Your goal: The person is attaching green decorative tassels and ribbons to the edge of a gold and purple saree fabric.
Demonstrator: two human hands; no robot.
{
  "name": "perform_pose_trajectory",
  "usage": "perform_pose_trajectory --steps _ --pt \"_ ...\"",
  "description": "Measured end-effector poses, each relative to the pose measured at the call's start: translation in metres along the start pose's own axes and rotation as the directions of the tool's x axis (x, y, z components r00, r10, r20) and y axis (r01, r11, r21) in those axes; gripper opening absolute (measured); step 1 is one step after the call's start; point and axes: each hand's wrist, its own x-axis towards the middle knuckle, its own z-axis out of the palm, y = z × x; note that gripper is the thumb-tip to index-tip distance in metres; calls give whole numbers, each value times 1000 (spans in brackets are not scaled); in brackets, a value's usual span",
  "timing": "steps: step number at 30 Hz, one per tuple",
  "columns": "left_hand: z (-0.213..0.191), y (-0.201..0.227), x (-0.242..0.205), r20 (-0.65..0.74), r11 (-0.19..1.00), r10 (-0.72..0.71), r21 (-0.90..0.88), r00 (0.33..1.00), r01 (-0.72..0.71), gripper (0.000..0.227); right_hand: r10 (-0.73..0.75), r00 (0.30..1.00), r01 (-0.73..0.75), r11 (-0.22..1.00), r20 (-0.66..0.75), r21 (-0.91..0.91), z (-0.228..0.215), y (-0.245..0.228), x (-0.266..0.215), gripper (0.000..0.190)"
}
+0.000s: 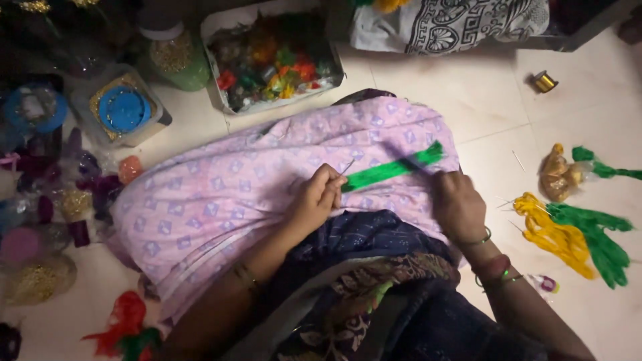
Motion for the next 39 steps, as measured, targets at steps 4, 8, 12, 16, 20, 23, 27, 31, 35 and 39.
perform_pose_trajectory --steps 4,8,12,16,20,23,27,31,35,39 --pt "13 -34 7 77 998 54 -24 996 -52 7 228 971 -235 965 65 116 7 -1 7 15" --pt "7 -15 7 51 994 66 -94 997 -61 7 30 999 -30 999 -35 13 3 -10 7 14" --pt "-3 10 3 -65 995 2 96 998 5 8 287 954 -297 937 80 185 13 39 12 16" --pt "-4 21 4 -92 993 54 114 994 -44 11 142 990 -141 985 -8 100 0 9 14 15" --pt "-5 22 8 -119 978 89 198 989 -64 11 -198 980 199 978 -22 61 -17 -30 9 17" --pt "-6 11 3 -152 994 66 100 986 -52 11 34 997 -41 995 73 95 0 3 17 14" --pt "-6 5 4 -141 998 14 60 990 -6 10 248 968 -251 961 41 118 14 28 7 17" --pt "-6 3 6 -115 999 39 -16 993 -41 10 -180 982 178 983 48 40 -11 -22 1 25" --pt "-7 -16 5 -156 996 -11 -91 988 -3 13 -68 993 69 998 99 -3 -3 11 7 24" --pt "-18 -18 9 -156 1000 -19 -27 988 15 12 304 947 -312 947 105 71 15 57 6 24"
